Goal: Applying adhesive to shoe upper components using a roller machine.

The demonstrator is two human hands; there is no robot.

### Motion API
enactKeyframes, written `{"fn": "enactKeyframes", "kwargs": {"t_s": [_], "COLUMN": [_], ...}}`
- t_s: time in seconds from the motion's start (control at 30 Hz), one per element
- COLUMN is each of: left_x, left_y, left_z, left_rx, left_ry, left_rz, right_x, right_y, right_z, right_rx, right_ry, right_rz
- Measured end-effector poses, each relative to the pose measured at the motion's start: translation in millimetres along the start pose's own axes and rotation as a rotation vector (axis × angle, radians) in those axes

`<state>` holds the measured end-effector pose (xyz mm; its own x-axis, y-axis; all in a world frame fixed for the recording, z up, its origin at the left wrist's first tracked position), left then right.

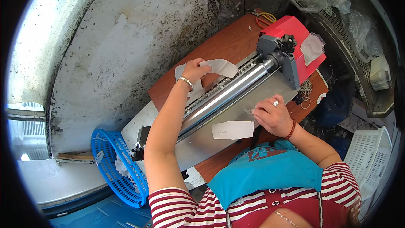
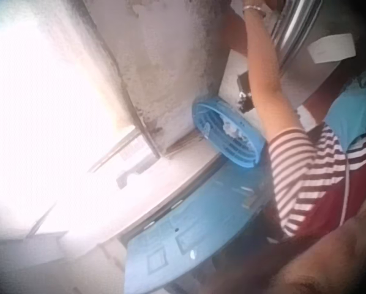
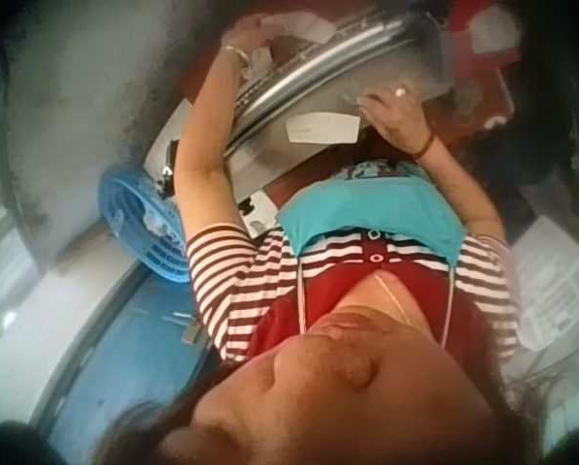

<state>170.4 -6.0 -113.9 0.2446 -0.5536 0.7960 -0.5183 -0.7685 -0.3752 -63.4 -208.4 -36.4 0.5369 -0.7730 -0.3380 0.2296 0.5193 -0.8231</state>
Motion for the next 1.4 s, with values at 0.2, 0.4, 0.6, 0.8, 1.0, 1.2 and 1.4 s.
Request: {"fn": "enactKeyframes", "kwargs": {"t_s": [0.2, 0.4, 0.6, 0.8, 1.0, 1.2, 1.4], "left_x": [1.9, -2.7, -20.1, -93.8, -75.1, -63.6, -26.2], "left_y": [-33.0, -78.6, -47.5, -12.8, -19.9, -22.5, -2.6], "left_z": [4.1, 23.3, 21.2, 35.7, 23.9, 20.4, 7.5], "left_rx": [0.070, 0.353, 0.369, -0.061, -0.086, -0.035, -0.109], "left_ry": [-0.011, 0.248, 0.412, -0.017, -0.103, -0.030, 0.137], "left_rz": [-0.133, 0.262, 1.011, 1.150, 0.929, 0.907, 0.792], "right_x": [4.3, 2.6, 5.7, 5.6, 6.6, -4.8, -33.7], "right_y": [1.8, 5.0, 10.5, 12.0, 9.8, 7.4, 28.7], "right_z": [1.1, 5.7, 7.0, 7.7, 2.4, 8.5, 8.6], "right_rx": [0.033, 0.060, 0.104, 0.104, 0.113, 0.055, -0.068], "right_ry": [0.027, 0.032, 0.049, 0.056, 0.068, 0.069, -0.125], "right_rz": [0.035, 0.027, 0.006, 0.006, -0.005, 0.189, 0.156]}}
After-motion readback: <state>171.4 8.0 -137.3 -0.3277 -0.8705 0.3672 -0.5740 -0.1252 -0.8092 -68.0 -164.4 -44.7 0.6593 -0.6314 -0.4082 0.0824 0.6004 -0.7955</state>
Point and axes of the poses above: each hand's wrist, its own z-axis towards the middle knuckle, its own y-axis out of the palm, x = y × z, the point moved 6 cm from there along z, towards the middle knuckle, and after that the axes turned 2 degrees about -z, right-handed, at the moved point
